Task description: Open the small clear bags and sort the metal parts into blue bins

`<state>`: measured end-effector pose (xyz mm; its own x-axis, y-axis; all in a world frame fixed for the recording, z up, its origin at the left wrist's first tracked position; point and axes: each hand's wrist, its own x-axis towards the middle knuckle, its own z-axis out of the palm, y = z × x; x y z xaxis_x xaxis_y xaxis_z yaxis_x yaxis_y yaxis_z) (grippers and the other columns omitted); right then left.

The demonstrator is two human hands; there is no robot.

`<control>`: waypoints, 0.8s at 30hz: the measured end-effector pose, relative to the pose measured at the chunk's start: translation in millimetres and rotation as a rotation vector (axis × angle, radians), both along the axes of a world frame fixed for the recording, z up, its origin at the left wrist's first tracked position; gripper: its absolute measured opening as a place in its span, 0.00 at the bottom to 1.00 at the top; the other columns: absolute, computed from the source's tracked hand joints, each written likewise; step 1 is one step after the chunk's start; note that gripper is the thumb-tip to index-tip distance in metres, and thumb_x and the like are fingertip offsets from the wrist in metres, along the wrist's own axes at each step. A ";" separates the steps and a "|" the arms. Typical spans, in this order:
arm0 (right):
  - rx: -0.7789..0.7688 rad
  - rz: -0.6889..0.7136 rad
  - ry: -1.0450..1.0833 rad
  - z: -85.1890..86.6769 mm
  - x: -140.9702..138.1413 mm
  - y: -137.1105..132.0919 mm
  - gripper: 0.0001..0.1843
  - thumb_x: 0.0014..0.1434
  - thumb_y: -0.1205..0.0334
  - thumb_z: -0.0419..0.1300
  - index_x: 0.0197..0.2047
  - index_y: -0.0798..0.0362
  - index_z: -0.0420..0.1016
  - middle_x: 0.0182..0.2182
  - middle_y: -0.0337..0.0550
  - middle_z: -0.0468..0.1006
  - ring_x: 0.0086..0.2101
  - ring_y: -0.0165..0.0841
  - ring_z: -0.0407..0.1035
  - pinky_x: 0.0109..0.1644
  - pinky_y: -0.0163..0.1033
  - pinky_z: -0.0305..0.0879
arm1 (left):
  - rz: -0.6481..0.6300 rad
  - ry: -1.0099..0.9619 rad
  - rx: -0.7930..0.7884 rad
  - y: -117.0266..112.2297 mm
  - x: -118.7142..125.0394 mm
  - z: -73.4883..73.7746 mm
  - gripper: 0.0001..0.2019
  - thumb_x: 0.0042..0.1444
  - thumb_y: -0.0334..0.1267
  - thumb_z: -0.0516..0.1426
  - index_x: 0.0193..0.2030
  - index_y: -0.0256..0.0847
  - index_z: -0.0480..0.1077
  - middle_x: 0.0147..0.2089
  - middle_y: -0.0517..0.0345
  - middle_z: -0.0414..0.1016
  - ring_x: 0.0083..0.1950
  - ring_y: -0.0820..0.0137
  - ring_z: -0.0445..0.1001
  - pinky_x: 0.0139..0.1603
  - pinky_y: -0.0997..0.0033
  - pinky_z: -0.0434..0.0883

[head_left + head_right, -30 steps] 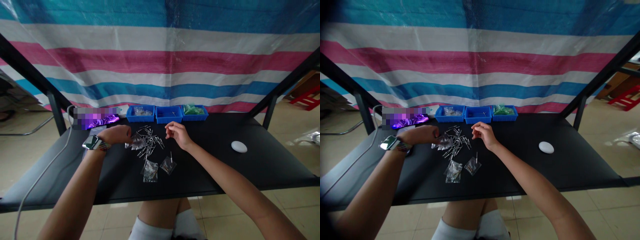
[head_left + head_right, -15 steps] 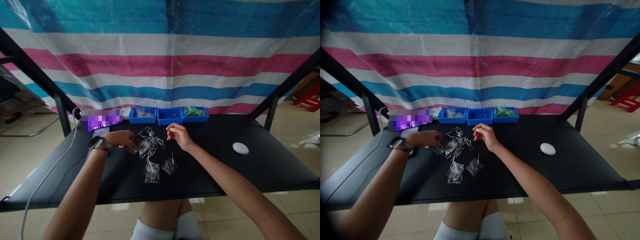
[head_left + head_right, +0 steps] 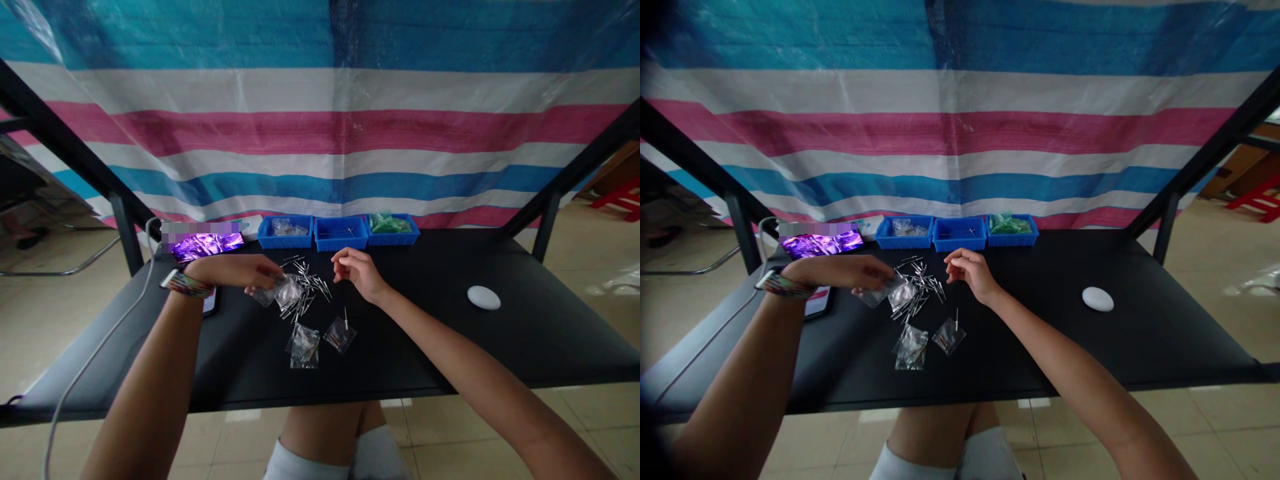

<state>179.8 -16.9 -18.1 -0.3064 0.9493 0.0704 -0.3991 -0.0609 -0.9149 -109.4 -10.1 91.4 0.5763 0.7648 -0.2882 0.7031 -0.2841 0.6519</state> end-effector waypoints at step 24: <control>0.042 -0.048 -0.098 -6.8 -1.0 0.9 0.08 0.54 0.60 0.70 0.36 0.53 0.82 0.25 0.37 0.79 0.25 0.30 0.74 0.34 0.40 0.77 | -0.168 -0.327 -0.214 19.0 41.7 -42.0 0.15 0.51 0.44 0.70 0.44 0.40 0.82 0.34 0.57 0.80 0.33 0.69 0.75 0.34 0.75 0.70</control>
<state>178.8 -16.0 -24.9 -0.2684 0.9598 0.0818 -0.3089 -0.0053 -0.9511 -67.7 8.9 49.4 0.7753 0.5951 -0.2117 0.4050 -0.2111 0.8896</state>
